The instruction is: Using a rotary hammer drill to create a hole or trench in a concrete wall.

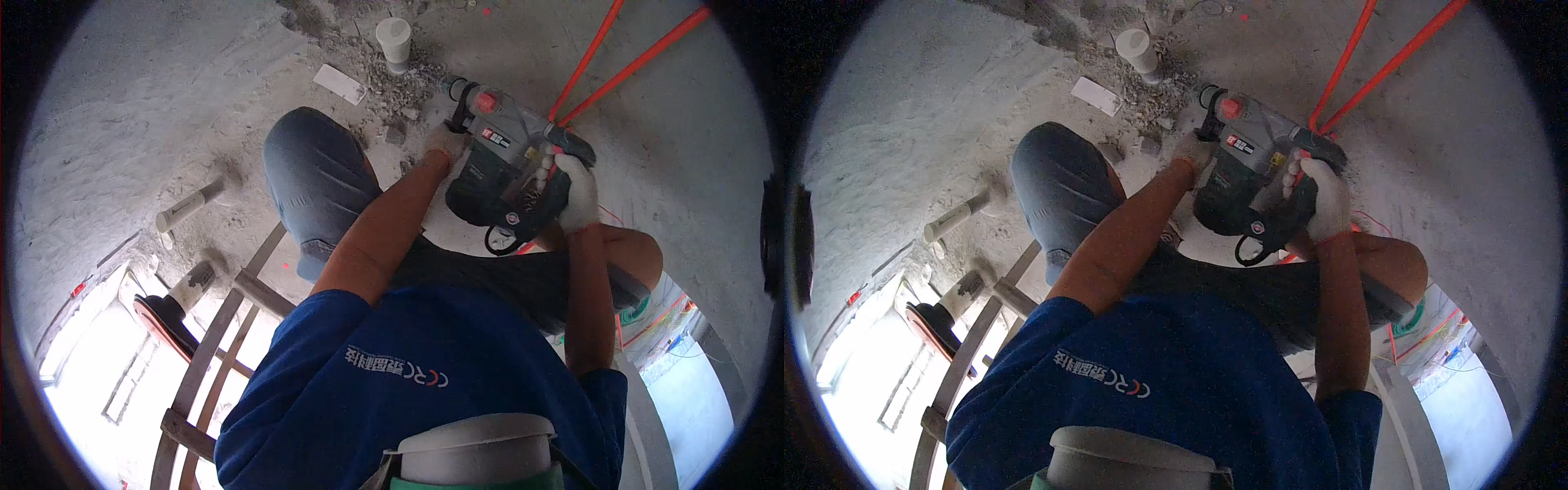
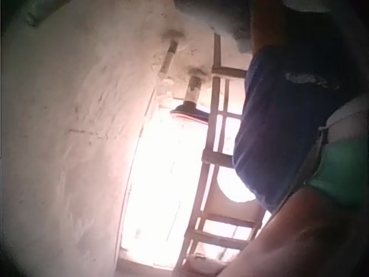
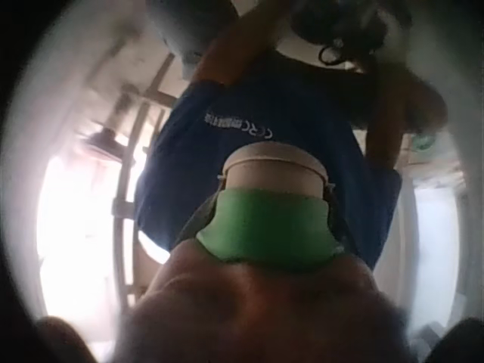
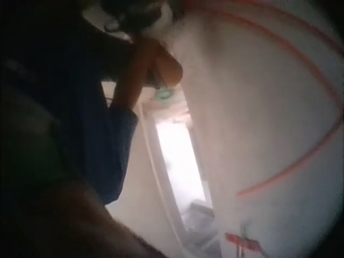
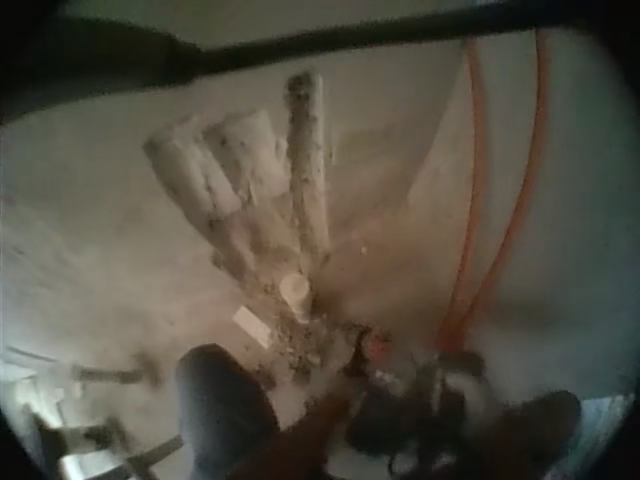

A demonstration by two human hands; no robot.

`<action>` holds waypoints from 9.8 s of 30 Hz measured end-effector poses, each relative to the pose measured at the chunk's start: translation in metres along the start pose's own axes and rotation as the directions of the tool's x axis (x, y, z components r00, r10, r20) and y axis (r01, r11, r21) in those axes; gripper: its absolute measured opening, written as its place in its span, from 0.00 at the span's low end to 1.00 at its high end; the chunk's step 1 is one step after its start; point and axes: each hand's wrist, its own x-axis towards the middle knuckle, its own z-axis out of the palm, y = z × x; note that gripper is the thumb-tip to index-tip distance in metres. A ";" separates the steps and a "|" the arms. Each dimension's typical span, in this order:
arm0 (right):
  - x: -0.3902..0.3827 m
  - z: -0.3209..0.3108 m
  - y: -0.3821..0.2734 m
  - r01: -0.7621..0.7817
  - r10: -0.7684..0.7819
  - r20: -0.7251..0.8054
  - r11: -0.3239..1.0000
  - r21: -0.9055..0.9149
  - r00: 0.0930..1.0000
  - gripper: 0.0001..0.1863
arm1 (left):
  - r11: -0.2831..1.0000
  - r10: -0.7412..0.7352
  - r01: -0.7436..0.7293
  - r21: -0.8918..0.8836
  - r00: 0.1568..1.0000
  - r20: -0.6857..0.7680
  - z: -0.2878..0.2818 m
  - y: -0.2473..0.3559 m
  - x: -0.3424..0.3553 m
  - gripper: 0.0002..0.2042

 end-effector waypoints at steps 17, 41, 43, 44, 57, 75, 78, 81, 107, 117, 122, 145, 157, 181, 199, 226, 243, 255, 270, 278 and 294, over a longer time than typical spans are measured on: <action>0.007 0.057 -0.069 0.149 -0.085 0.181 0.913 -0.379 0.980 0.12 | 0.886 0.102 0.004 -0.463 0.974 0.204 0.023 -0.032 0.036 0.17; 0.083 -0.028 -0.091 -0.064 0.088 0.250 0.993 -0.103 0.964 0.12 | 0.982 0.095 -0.075 0.172 0.990 -0.109 0.018 0.030 -0.025 0.16; 0.061 -0.015 -0.105 -0.026 0.050 0.174 0.990 -0.137 0.983 0.12 | 0.997 0.058 -0.054 0.054 0.996 -0.061 0.024 0.040 -0.016 0.16; 0.053 -0.009 -0.106 0.050 -0.024 0.137 0.982 -0.182 0.990 0.12 | 0.996 0.026 -0.025 -0.086 1.000 0.017 0.024 0.042 -0.012 0.16; 0.048 0.003 -0.083 0.025 0.032 0.220 0.968 -0.250 0.975 0.13 | 0.962 -0.162 0.131 -0.240 0.980 -0.112 0.020 0.036 -0.043 0.14; 0.066 -0.011 -0.083 -0.110 0.128 0.122 0.983 -0.144 0.984 0.10 | 0.962 -0.223 0.241 0.132 0.965 -0.134 0.017 0.018 -0.019 0.19; 0.056 -0.009 -0.091 -0.049 0.061 0.083 0.987 -0.150 0.995 0.11 | 0.995 -0.095 0.097 0.040 0.995 -0.043 0.020 0.035 -0.012 0.18; 0.063 -0.006 -0.079 -0.004 0.009 0.043 0.994 -0.109 0.999 0.11 | 0.992 -0.058 0.067 0.102 0.994 -0.090 -0.001 0.040 -0.007 0.18; 0.100 -0.009 -0.059 -0.256 0.255 0.118 0.967 -0.012 0.960 0.12 | 0.937 0.025 0.042 0.346 0.982 -0.187 -0.017 0.031 -0.030 0.18; 0.078 -0.014 -0.081 -0.035 0.049 0.129 0.994 -0.106 0.990 0.15 | 0.992 -0.075 0.083 0.096 0.994 -0.079 0.004 0.039 -0.016 0.20; 0.097 -0.001 -0.045 -0.169 0.184 0.142 0.979 -0.110 0.973 0.12 | 0.945 -0.078 0.130 0.301 0.981 -0.180 -0.025 0.009 -0.001 0.19; -0.069 0.147 -0.042 0.351 -0.103 0.351 0.523 -0.777 0.931 0.07 | 0.721 -0.232 0.003 -0.693 0.944 -0.236 0.033 -0.022 0.036 0.13; -0.022 0.226 0.033 0.405 -0.186 0.367 0.249 -0.880 0.911 0.16 | 0.314 0.126 0.004 -0.950 0.991 0.046 -0.085 -0.067 0.044 0.14; 0.040 0.373 -0.061 0.596 0.070 0.610 0.152 -0.789 0.789 0.12 | -0.083 0.154 -0.223 -0.971 0.960 -0.234 -0.093 0.026 0.013 0.16; -0.003 0.381 -0.091 0.537 0.068 0.608 0.400 -0.743 0.791 0.12 | 0.337 0.205 -0.443 -0.831 0.896 -0.395 -0.125 0.038 -0.006 0.16; 0.015 0.346 -0.074 0.624 0.209 0.737 0.416 -0.662 0.643 0.19 | 0.150 0.199 -0.138 -0.979 0.974 -0.107 -0.125 0.024 -0.021 0.12; -0.114 0.037 -0.123 0.468 -0.340 0.415 0.845 -0.259 0.844 0.32 | 0.857 0.513 -0.378 -0.351 0.690 0.511 -0.068 0.150 -0.029 0.19; 0.066 0.024 -0.092 -0.094 0.088 0.173 0.995 0.027 0.981 0.11 | 0.918 0.020 0.037 -0.394 0.990 0.141 -0.016 0.044 0.062 0.09; 0.156 -0.031 -0.040 -0.329 0.308 0.123 0.822 0.466 0.944 0.07 | 0.667 -0.037 0.081 0.740 0.996 -0.075 -0.042 0.070 0.090 0.26; 0.216 -0.084 -0.014 -0.293 0.274 0.107 0.863 0.411 0.956 0.11 | 0.706 -0.154 -0.014 0.708 0.973 0.173 -0.060 0.116 0.066 0.28; 0.237 -0.081 0.042 -0.298 0.264 0.139 0.849 0.436 0.954 0.11 | 0.551 -0.059 0.080 0.830 0.997 -0.057 -0.078 0.105 0.054 0.26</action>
